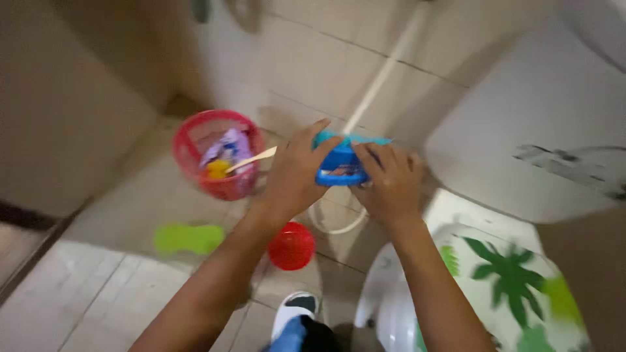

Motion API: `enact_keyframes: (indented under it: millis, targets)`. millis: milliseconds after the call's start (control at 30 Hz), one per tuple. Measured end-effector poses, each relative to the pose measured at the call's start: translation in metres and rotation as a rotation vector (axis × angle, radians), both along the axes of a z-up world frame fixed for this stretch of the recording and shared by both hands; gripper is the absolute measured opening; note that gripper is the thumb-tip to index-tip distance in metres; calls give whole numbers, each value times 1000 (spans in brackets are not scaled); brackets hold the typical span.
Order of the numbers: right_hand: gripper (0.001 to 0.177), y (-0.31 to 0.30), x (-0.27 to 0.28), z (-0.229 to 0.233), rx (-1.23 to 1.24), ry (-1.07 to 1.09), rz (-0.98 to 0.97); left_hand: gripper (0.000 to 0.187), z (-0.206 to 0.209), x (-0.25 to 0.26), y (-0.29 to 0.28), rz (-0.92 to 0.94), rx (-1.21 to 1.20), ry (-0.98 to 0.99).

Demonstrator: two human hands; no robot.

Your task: Cleaning the exterior of a toilet tank with a brush, sponge, and cloth

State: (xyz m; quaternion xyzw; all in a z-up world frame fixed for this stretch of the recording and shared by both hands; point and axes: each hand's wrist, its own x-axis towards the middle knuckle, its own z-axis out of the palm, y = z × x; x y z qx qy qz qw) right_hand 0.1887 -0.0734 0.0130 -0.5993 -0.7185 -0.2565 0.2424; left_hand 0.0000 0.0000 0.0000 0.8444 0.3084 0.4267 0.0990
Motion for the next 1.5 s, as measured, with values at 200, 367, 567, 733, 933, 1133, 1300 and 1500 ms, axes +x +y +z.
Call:
enact_keyframes:
  millis: [200,367,567,733,933,1133,1300,1500]
  targets:
    - [72,43,-85,-46,-143,-6,316,54,-74,-106,2,197,-97,47]
    - [76,72,-128,-85,-295,-103,335,50,-119,-148,4,255,-54,-23]
    - [70,89,-148,-138,-388,-87,401,56,-176,-168,14,309,-207,30]
    - [69,96,-160,-190,-519,-55,467,69,-249,-176,8,331,-330,84]
    - [62,102,-178,-263,-754,-148,508,92,-309,-209,-11,362,-565,96]
    - [56,87,-210,-311,-864,-7,391,110,-392,-252,-13,390,-713,474]
    - [57,63,-219,-322,-1125,163,76,101,-421,-260,10,328,-564,795]
    - [66,59,-207,-338,-1120,175,158,91,-430,-281,31,479,-673,587]
